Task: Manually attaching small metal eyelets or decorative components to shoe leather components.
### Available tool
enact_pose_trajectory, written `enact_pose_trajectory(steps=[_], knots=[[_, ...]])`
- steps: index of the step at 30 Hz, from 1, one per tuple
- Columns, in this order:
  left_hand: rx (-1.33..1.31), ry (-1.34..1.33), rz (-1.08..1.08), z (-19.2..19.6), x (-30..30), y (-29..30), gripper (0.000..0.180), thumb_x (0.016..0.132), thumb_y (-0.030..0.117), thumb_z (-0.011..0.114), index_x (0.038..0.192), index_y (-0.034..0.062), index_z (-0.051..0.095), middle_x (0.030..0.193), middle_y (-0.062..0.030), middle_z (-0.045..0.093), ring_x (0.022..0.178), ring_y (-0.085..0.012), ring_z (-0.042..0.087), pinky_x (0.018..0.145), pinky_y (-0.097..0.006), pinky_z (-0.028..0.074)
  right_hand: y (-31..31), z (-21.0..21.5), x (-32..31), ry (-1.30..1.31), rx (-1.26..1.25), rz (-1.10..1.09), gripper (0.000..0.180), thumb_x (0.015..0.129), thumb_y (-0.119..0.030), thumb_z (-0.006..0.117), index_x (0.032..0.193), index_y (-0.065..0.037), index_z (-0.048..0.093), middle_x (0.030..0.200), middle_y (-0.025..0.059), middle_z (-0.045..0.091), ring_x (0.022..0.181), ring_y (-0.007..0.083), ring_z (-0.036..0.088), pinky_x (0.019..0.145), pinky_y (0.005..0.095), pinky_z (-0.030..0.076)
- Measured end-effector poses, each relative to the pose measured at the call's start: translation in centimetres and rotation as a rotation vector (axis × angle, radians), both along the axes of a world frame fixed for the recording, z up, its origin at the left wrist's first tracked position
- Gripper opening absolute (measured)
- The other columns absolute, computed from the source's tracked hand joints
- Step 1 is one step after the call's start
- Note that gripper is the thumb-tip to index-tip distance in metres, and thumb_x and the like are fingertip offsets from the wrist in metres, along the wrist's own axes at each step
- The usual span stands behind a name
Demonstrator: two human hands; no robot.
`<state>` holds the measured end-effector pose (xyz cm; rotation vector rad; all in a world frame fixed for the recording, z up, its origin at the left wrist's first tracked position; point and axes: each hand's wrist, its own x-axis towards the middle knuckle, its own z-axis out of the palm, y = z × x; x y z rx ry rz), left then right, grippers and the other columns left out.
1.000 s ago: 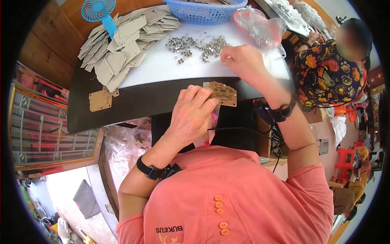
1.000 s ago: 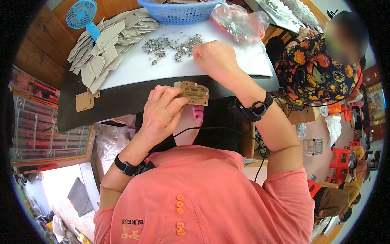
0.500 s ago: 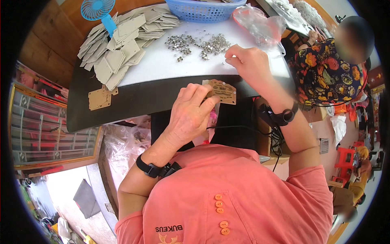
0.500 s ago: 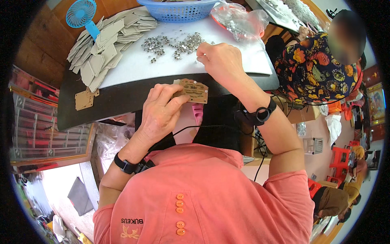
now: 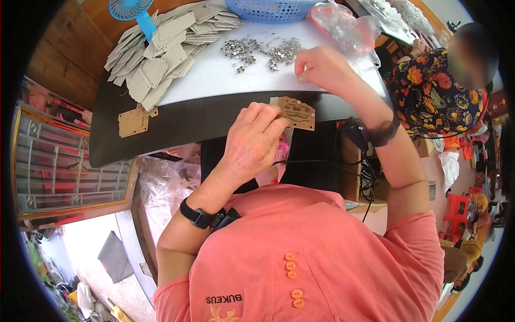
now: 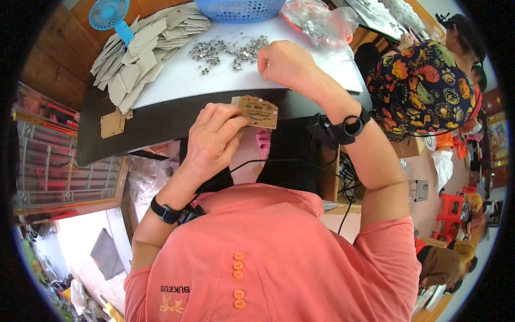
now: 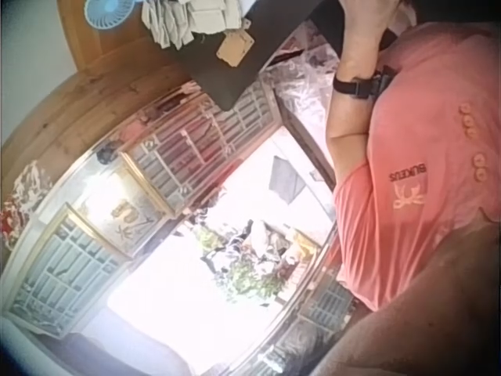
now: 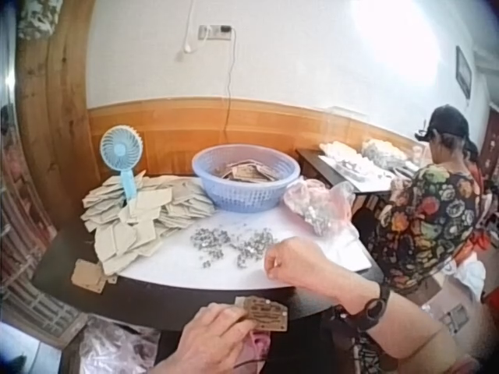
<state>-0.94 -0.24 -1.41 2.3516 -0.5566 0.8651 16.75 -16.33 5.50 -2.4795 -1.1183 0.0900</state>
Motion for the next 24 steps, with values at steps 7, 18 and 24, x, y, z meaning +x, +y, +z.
enact_pose_trajectory(steps=[7,18,24], knots=[[0.022,0.004,0.001,0.2,-0.4,-0.2,0.033,0.071,-0.003,0.068,0.103,0.0053,0.066,0.108,-0.0083,0.062,0.098,-0.0293,0.06,0.079,-0.039,0.048,-0.2,-0.6,0.8,-0.081,0.028,0.107,0.012,0.076,-0.014,0.069,0.084,-0.005,0.067,0.067,0.0075,0.062,0.055,0.0189,0.058,0.054,0.0343,0.045],[0.008,0.032,-0.012,0.2,-0.4,0.0,0.033,0.072,-0.002,0.066,0.104,0.0051,0.066,0.109,-0.008,0.061,0.099,-0.0283,0.059,0.079,-0.039,0.047,1.2,1.3,-3.6,0.559,0.041,-0.07,0.009,0.074,-0.008,0.072,0.081,-0.004,0.069,0.057,0.0023,0.057,0.046,0.0099,0.05,0.04,0.029,0.038],[0.004,0.016,-0.013,-0.1,-0.4,0.1,0.032,0.072,-0.001,0.066,0.104,0.0042,0.067,0.109,-0.0081,0.061,0.1,-0.028,0.059,0.08,-0.039,0.047,1.9,0.8,-3.6,0.645,0.03,-0.114,0.007,0.076,-0.007,0.071,0.081,-0.003,0.068,0.052,0.0022,0.052,0.042,0.0096,0.046,0.038,0.0283,0.037]])
